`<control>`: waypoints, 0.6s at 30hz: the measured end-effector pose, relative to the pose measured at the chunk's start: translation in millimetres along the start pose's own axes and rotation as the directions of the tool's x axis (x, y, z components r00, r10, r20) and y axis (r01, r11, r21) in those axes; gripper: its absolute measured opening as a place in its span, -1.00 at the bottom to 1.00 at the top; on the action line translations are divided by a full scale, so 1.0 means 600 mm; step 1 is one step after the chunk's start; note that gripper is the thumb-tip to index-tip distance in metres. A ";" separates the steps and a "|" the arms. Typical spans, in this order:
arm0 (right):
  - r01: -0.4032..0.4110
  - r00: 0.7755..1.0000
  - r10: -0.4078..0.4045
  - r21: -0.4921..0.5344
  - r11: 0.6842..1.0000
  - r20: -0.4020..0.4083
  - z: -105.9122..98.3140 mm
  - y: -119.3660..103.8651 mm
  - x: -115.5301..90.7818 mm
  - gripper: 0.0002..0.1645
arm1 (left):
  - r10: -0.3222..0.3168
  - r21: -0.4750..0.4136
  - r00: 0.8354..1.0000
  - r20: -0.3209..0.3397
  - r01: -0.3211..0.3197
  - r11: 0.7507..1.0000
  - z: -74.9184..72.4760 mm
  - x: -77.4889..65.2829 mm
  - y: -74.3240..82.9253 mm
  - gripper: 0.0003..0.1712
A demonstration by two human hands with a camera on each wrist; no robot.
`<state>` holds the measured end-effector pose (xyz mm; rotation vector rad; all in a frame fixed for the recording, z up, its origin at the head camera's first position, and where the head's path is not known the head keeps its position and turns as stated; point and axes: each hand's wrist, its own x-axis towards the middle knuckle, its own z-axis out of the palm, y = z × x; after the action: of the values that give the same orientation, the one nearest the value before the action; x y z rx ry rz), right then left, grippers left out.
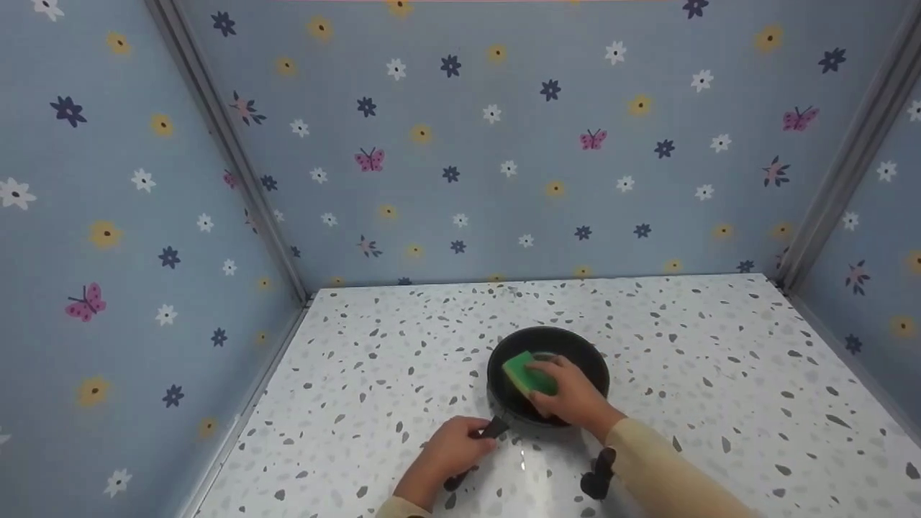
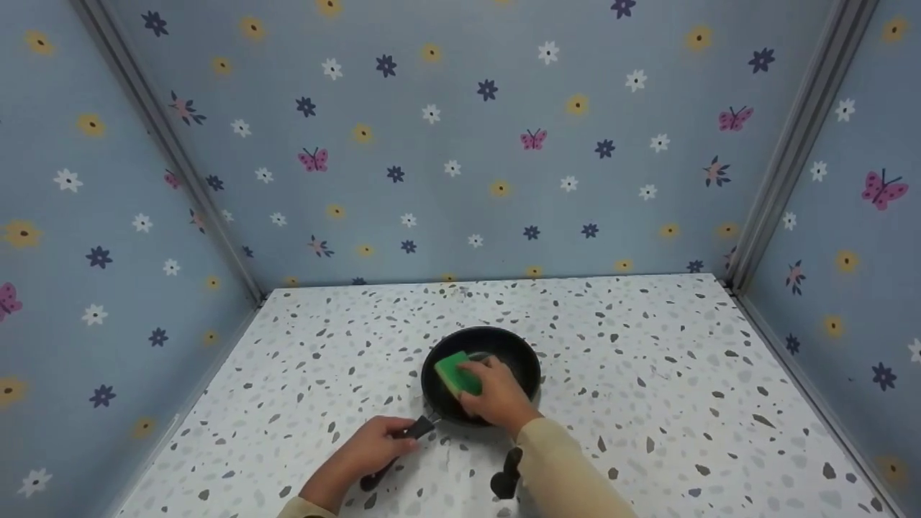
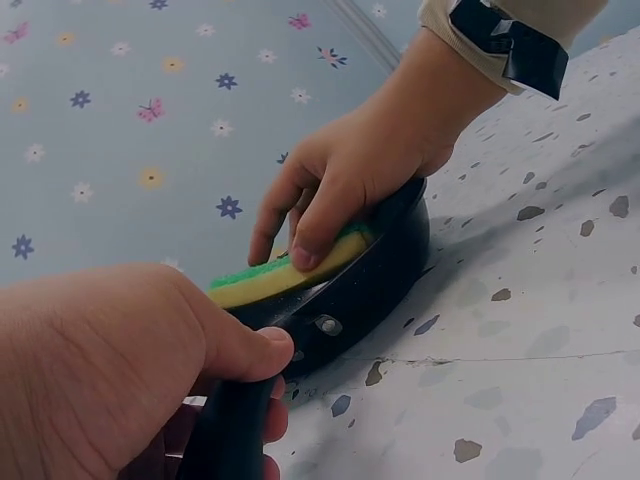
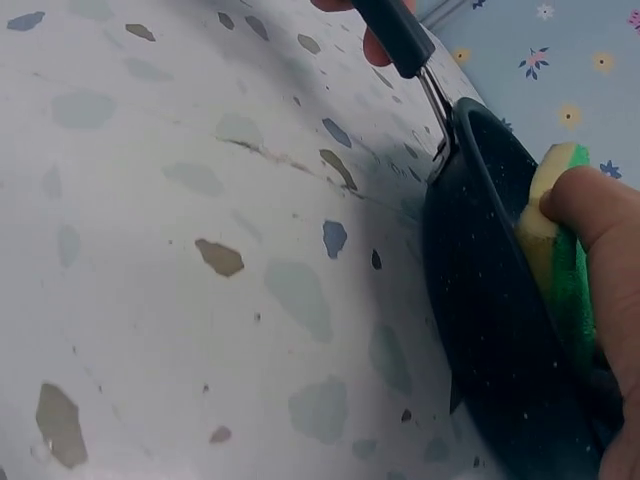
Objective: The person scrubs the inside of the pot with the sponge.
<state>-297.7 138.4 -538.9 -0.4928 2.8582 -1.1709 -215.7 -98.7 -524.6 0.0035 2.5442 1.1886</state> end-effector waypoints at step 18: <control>0.113 0.977 -0.109 -0.013 0.994 0.185 0.023 -0.004 0.008 -0.50 | -0.052 0.014 0.998 -0.045 0.052 0.999 0.007 0.008 0.001 -0.55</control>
<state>-299.5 125.9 -547.1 -0.7294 2.7202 -1.0455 -219.2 -94.5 -528.0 -0.0861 2.5757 1.1621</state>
